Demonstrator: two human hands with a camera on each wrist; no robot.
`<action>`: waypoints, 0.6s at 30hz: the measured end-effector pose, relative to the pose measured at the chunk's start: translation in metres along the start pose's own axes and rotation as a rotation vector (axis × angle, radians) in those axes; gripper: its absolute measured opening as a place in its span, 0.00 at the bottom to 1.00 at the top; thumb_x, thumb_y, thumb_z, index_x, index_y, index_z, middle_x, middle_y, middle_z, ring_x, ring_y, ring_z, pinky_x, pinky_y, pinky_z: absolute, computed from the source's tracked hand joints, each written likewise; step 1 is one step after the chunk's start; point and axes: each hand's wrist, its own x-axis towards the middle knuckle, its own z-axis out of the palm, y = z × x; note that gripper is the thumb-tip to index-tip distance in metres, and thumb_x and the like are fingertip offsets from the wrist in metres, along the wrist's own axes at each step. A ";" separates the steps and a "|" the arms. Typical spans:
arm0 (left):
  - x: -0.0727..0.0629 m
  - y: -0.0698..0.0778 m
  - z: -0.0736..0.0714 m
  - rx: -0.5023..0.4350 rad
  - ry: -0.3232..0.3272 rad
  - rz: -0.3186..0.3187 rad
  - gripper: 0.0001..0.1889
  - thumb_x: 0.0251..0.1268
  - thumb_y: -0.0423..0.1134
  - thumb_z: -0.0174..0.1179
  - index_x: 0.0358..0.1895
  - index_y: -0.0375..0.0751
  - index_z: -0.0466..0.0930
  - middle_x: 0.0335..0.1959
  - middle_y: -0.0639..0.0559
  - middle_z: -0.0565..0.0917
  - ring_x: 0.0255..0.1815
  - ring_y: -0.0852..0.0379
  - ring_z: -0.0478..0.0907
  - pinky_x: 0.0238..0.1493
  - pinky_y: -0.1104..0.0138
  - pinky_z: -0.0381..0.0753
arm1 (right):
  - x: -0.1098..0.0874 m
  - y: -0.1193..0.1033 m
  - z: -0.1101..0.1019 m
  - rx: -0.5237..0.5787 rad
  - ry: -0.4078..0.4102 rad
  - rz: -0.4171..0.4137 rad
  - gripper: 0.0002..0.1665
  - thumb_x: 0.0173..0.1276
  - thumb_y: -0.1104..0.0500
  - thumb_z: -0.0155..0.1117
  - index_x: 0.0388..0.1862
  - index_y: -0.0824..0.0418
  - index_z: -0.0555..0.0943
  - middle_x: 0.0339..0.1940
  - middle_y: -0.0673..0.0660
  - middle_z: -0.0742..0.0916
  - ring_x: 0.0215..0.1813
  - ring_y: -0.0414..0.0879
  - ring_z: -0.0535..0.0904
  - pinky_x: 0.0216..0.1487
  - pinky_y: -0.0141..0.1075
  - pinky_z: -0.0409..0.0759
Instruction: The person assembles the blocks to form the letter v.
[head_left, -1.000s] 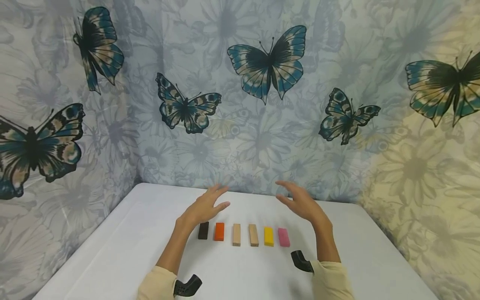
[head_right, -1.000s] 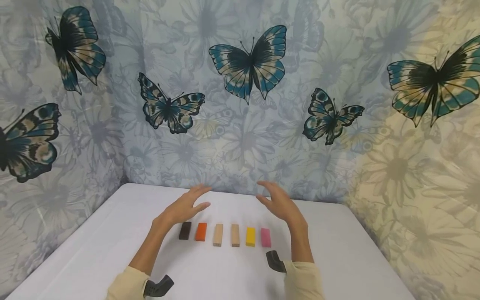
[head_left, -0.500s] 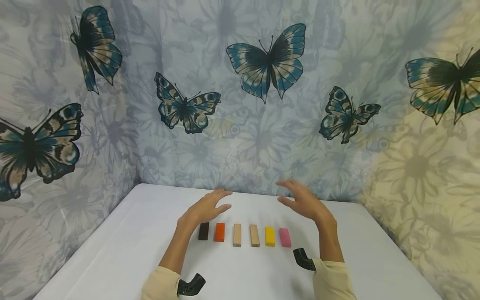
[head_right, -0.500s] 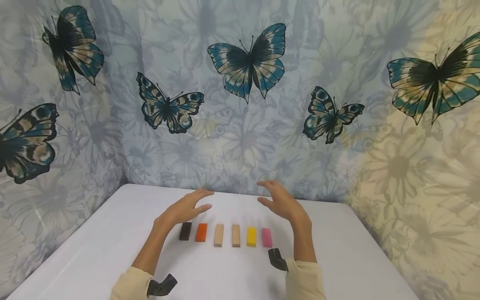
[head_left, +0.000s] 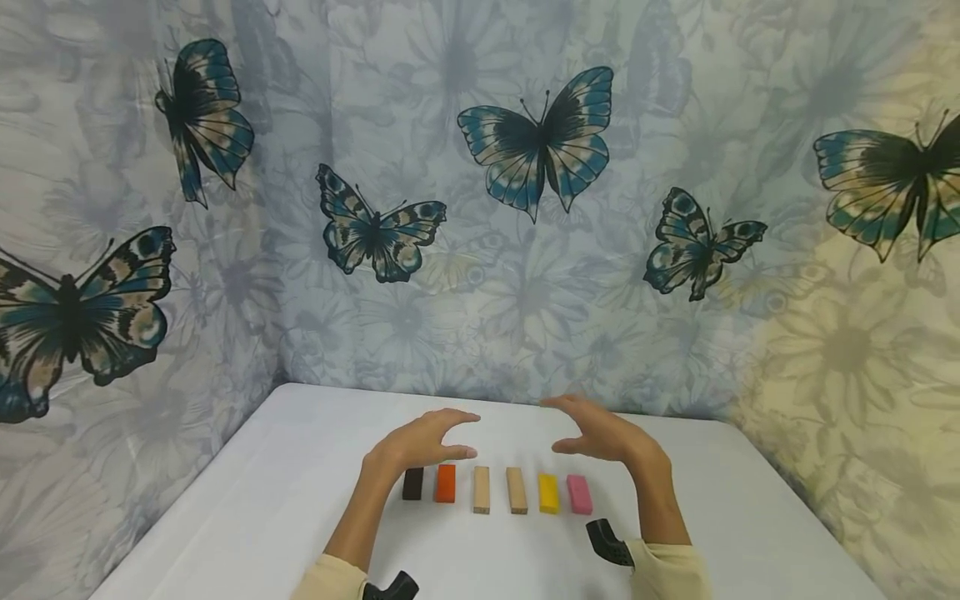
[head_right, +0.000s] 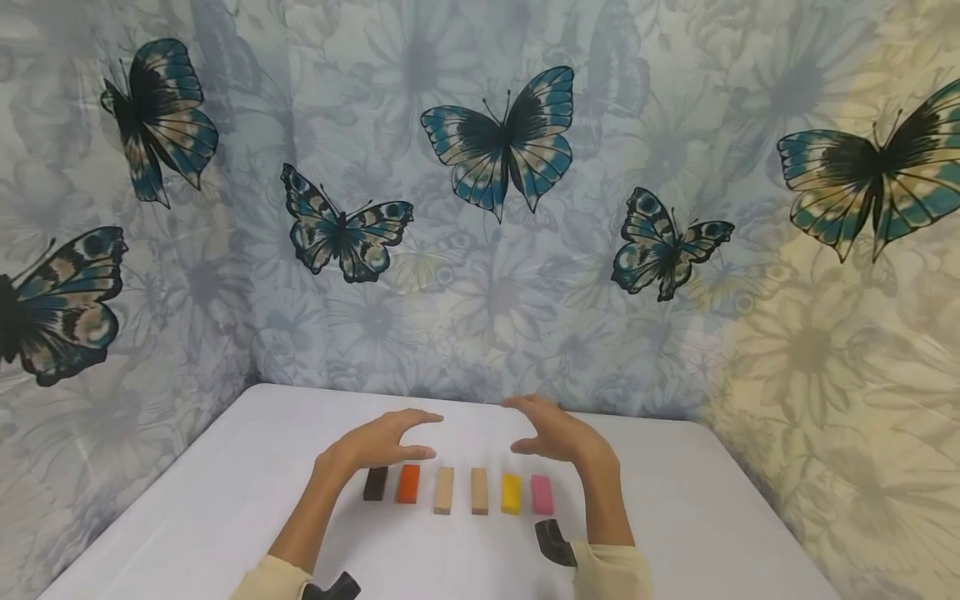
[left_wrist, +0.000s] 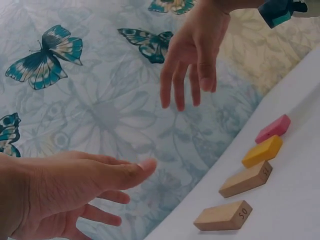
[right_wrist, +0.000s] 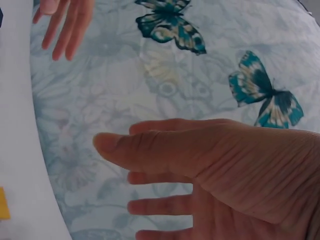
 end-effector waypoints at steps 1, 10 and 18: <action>0.000 0.001 0.000 0.003 -0.014 -0.007 0.33 0.74 0.54 0.64 0.77 0.47 0.70 0.78 0.48 0.73 0.80 0.44 0.68 0.79 0.45 0.69 | 0.001 -0.001 0.000 0.007 -0.016 0.004 0.40 0.70 0.53 0.73 0.77 0.63 0.70 0.76 0.67 0.76 0.76 0.68 0.70 0.71 0.64 0.75; 0.005 0.006 0.005 0.008 -0.094 -0.018 0.34 0.68 0.49 0.71 0.76 0.50 0.72 0.77 0.50 0.74 0.80 0.46 0.68 0.78 0.46 0.70 | 0.006 -0.006 0.000 0.049 -0.069 0.059 0.44 0.67 0.56 0.76 0.79 0.59 0.68 0.79 0.64 0.74 0.79 0.67 0.68 0.74 0.64 0.72; 0.007 0.006 0.016 0.011 -0.137 -0.013 0.36 0.63 0.47 0.74 0.75 0.51 0.73 0.77 0.50 0.75 0.80 0.45 0.69 0.78 0.44 0.70 | 0.006 -0.008 0.007 0.048 -0.136 0.128 0.38 0.63 0.59 0.79 0.72 0.55 0.76 0.73 0.62 0.80 0.74 0.63 0.75 0.67 0.60 0.79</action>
